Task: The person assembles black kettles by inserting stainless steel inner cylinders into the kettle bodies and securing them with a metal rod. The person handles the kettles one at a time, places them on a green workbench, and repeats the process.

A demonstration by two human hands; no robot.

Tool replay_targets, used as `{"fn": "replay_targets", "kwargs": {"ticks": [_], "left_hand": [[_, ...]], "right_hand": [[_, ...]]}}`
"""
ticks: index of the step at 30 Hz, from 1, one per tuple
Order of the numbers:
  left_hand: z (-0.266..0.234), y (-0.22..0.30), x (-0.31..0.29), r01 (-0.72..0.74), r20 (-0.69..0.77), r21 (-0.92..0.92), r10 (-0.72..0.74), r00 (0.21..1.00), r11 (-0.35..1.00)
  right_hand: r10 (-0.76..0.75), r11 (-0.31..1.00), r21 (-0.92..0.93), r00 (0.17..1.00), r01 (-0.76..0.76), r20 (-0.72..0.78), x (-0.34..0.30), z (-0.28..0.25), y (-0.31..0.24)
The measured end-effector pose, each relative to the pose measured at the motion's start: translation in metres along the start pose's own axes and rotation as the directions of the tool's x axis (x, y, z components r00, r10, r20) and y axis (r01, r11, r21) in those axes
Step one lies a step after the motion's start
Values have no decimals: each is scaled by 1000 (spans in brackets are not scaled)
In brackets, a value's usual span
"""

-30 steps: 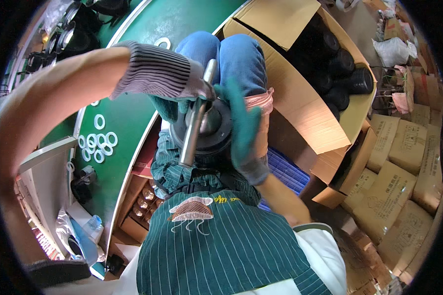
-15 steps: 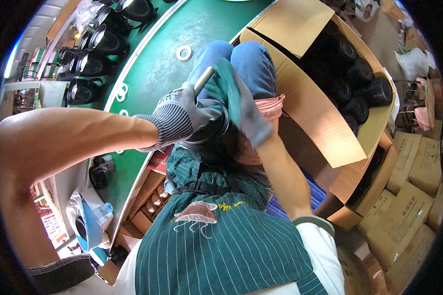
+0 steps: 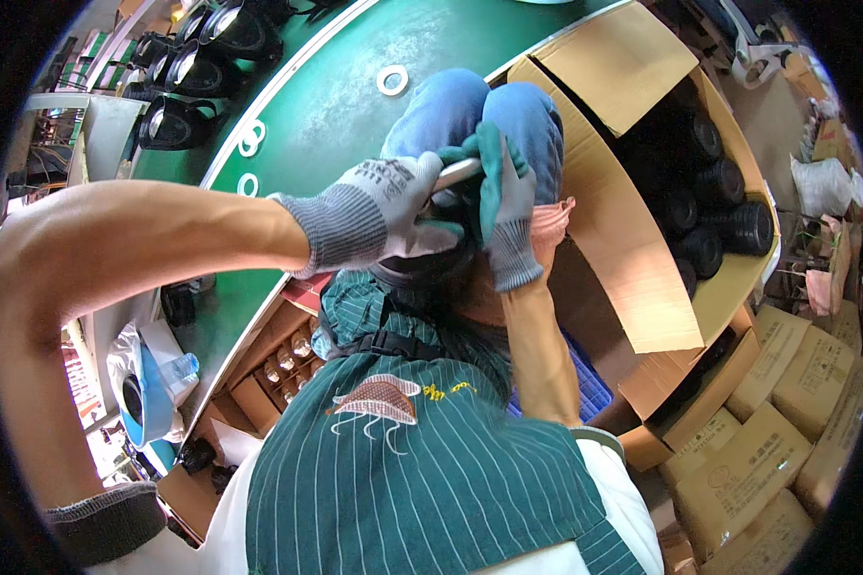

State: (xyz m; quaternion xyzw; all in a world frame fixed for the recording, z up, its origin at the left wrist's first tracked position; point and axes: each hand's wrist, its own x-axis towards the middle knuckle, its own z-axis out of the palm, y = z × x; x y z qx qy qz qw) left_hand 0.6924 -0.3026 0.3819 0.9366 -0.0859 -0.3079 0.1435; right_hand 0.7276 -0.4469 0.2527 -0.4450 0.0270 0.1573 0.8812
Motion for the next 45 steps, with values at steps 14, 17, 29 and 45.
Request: {"fn": "replay_targets", "kwargs": {"ticks": [14, 17, 29, 45], "left_hand": [[3, -74, 69, -876, 43, 235, 895, 443, 422], [0, -78, 69, -844, -8, 195, 861, 508, 500], [89, -261, 13, 328, -674, -301, -443, 591, 896], [70, -239, 26, 184, -667, 169, -25, 745, 968]], "right_hand": [[-417, 832, -422, 908, 360, -48, -103, 19, -28], [-395, 783, -506, 918, 362, 46, -87, 10, -33], [-111, 301, -846, 898, 439, 426, -83, 3, -36], [62, 998, 0, 997, -62, -55, 128, 36, -24]]}}
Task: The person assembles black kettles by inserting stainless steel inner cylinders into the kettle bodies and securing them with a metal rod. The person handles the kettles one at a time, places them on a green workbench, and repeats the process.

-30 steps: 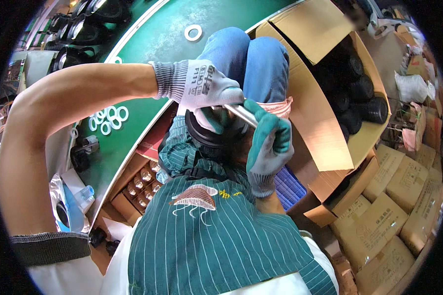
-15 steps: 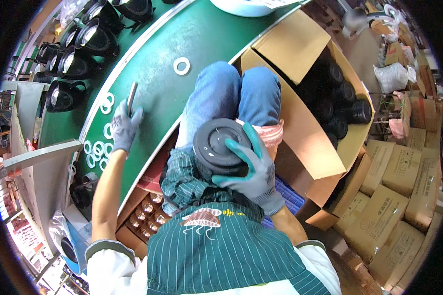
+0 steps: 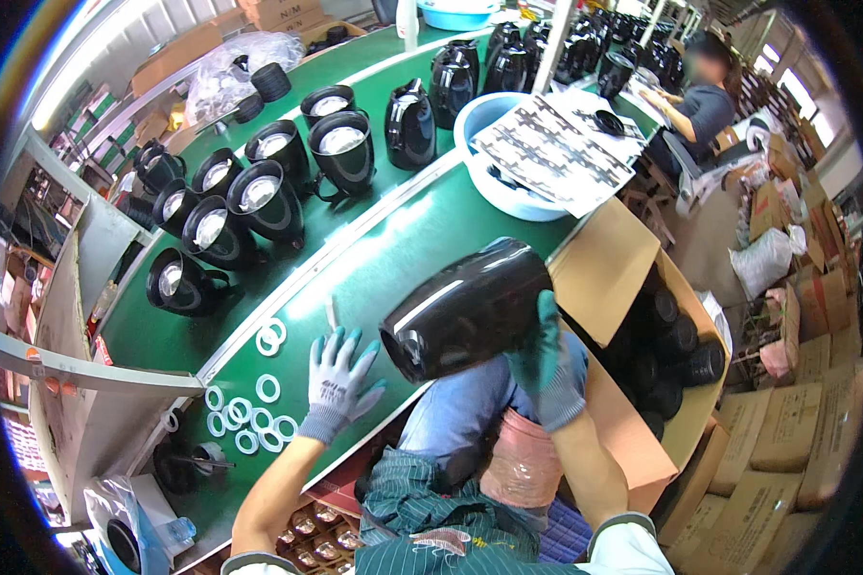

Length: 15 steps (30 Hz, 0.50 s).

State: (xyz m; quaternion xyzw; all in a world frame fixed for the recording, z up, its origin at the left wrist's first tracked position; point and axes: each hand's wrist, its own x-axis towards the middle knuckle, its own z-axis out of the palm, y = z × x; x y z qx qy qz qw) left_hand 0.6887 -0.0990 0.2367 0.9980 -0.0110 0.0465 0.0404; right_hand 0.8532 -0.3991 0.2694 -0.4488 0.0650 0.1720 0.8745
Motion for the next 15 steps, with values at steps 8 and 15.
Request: {"fn": "replay_targets", "kwargs": {"ticks": [8, 15], "left_hand": [[43, -21, 16, -392, 311, 138, 336, 889, 909], [-16, -25, 60, -269, -206, -250, 220, 953, 930]], "right_hand": [[298, 907, 286, 951, -308, 78, 105, 45, 49], [352, 833, 346, 896, -432, 271, 151, 65, 58]]}}
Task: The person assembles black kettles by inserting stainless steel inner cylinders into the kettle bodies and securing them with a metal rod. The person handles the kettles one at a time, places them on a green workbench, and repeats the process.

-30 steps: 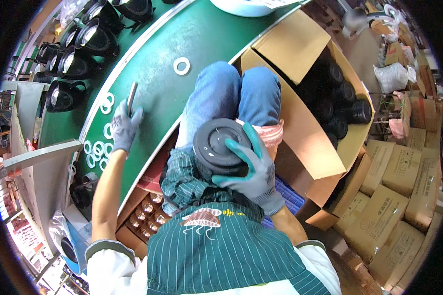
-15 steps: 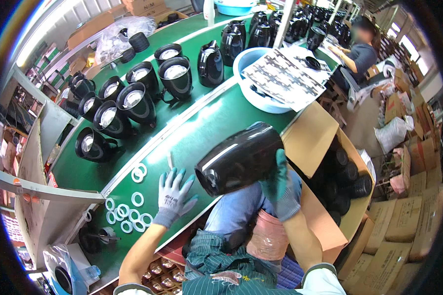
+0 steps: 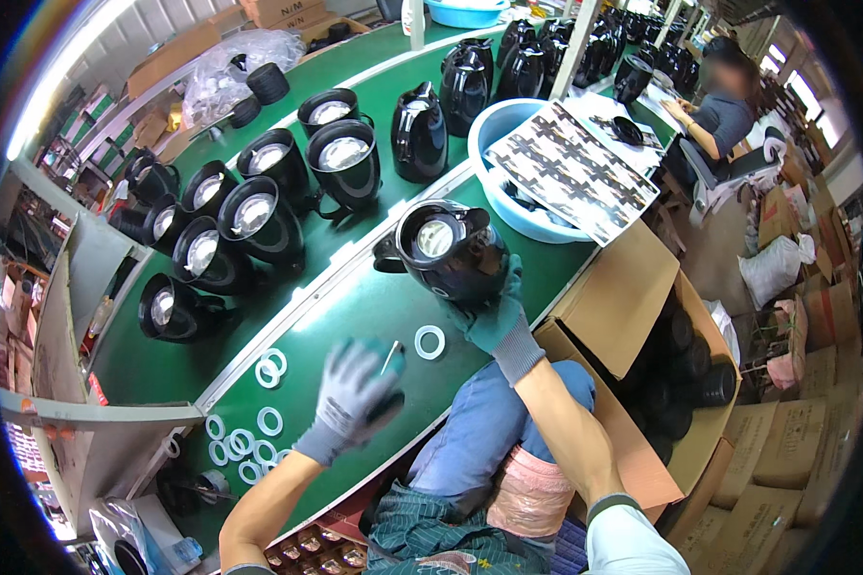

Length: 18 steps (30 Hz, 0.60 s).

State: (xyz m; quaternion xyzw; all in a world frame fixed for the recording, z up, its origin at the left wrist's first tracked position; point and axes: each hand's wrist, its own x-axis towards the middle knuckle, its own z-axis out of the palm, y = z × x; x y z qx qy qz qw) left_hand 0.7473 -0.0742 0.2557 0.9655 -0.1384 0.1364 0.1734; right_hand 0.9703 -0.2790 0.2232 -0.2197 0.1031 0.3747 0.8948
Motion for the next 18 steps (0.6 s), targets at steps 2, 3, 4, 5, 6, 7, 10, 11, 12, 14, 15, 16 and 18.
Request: {"fn": "replay_targets", "kwargs": {"ticks": [2, 3, 4, 5, 6, 7, 10, 11, 12, 14, 15, 16, 18], "left_hand": [[-28, 12, 60, 108, -287, 13, -100, 953, 994], [-34, 8, 88, 99, -362, 54, -73, 929, 994], [-38, 8, 119, 122, -367, 48, -96, 925, 991], [-38, -1, 140, 124, -300, 38, -107, 948, 992], [-37, -10, 159, 122, -234, 32, -111, 966, 992], [-31, -25, 174, 132, -224, 1, -129, 966, 991], [-17, -50, 214, 232, -155, -98, -246, 957, 968], [-6, -57, 227, 223, -159, -57, -230, 960, 973], [-2, -66, 233, 235, -165, 1, -232, 959, 972], [10, -76, 255, 273, -180, 96, -253, 951, 957], [17, -83, 269, 279, -215, 73, -258, 942, 958], [19, -90, 281, 294, -254, 59, -270, 929, 954], [23, -101, 308, 307, -338, 128, -249, 908, 943]], "right_hand": [[65, 988, 139, 996, -72, 57, 14, -11, -2], [66, 983, 162, 992, -83, 106, 20, -11, -1], [61, 979, 183, 986, -89, 154, 27, -9, 0], [-76, 994, 94, 969, 55, 234, 29, 12, 7], [-28, 995, 104, 970, 3, 241, 31, 11, 5], [-42, 996, 83, 971, 23, 236, 34, 9, 4], [109, 994, -29, 994, -109, -5, 40, -17, 0], [207, 978, -12, 975, -209, -83, 40, -28, 0], [326, 945, 12, 934, -328, -146, 45, -31, 6], [271, 931, -130, 883, -342, -384, 40, -15, 15], [287, 939, -75, 882, -337, -374, 39, -17, 14], [251, 950, -95, 906, -299, -341, 39, -17, 15], [180, 967, -129, 945, -221, -273, 39, -16, 15]]}}
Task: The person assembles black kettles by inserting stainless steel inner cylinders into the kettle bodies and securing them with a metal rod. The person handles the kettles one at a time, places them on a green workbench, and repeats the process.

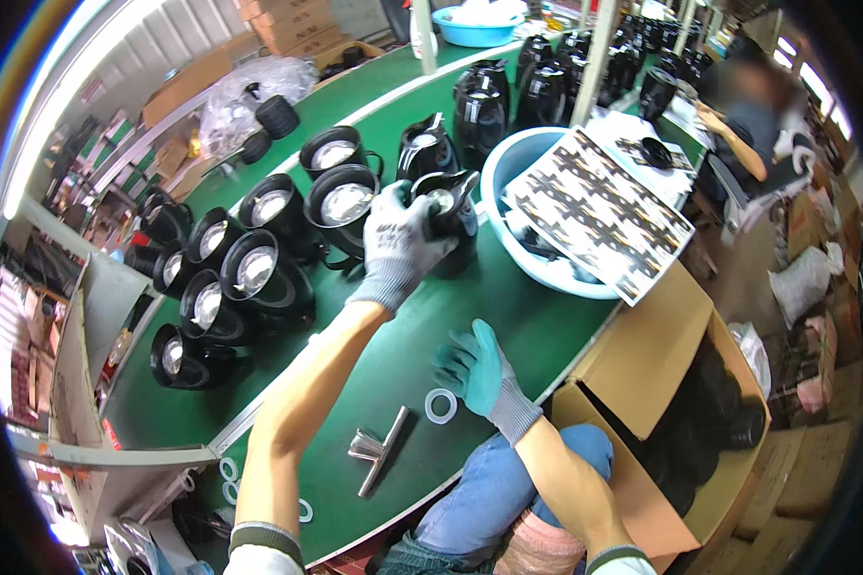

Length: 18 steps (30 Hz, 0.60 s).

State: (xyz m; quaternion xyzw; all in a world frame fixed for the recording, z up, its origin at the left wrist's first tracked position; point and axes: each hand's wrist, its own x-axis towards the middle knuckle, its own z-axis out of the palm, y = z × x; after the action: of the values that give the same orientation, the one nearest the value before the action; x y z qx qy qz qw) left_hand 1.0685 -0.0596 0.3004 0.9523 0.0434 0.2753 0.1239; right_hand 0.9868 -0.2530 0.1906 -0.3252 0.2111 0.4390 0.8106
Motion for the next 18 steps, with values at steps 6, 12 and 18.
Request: {"fn": "replay_targets", "kwargs": {"ticks": [6, 12, 18], "left_hand": [[32, -19, 56, 124, 8, 75, -125, 992, 989], [48, -19, 105, 155, 73, 171, -169, 983, 973], [42, -28, 121, -184, 8, 382, 196, 981, 906]], "right_hand": [[39, 997, -67, 998, -36, 46, -11, 9, 8], [35, 986, -163, 992, -16, 117, -18, 14, 13], [-24, 980, -198, 998, 35, 61, -11, 8, 10]]}}
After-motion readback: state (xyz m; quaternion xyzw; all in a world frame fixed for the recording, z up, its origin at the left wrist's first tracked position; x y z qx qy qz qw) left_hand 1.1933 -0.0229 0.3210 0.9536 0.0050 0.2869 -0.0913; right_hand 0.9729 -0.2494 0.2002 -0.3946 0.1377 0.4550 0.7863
